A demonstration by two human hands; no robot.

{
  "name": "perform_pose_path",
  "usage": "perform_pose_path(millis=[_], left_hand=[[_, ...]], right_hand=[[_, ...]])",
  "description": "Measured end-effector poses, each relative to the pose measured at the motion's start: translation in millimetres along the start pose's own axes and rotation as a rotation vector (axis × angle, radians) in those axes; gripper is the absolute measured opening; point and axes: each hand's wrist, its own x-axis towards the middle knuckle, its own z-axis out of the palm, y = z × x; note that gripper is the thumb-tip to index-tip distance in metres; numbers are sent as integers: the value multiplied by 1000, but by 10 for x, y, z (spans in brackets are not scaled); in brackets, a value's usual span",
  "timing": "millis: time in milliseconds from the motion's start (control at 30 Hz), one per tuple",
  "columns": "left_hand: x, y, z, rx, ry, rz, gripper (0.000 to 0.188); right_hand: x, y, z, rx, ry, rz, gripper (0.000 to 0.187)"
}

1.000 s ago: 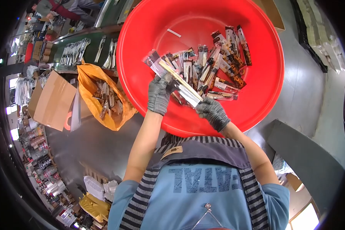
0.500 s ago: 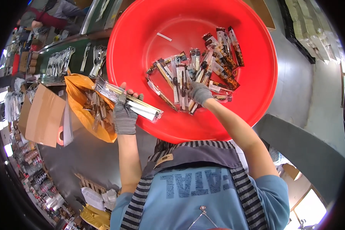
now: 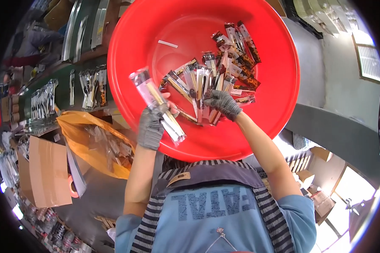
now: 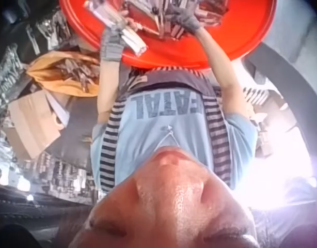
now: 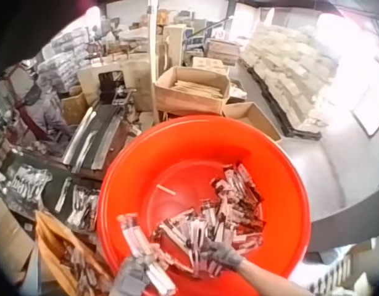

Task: Unpacking and sorting packaged utensils from a large red bin into various containers and a conveyor belt in a warehouse environment.

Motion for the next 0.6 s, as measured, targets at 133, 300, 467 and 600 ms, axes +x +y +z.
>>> perform_pose_path(millis=[133, 300, 467, 600], left_hand=[[252, -10, 68, 164, -95, -114, 37], [485, -131, 217, 123, -106, -276, 43], [546, -230, 415, 247, -125, -188, 24], [571, -233, 427, 203, -25, -298, 18]], right_hand=[[-128, -438, 13, 108, -155, 89, 29], [-78, -593, 47, 292, -221, 66, 22], [37, -536, 55, 243, -220, 61, 17], [162, -381, -8, 305, -271, 43, 19]])
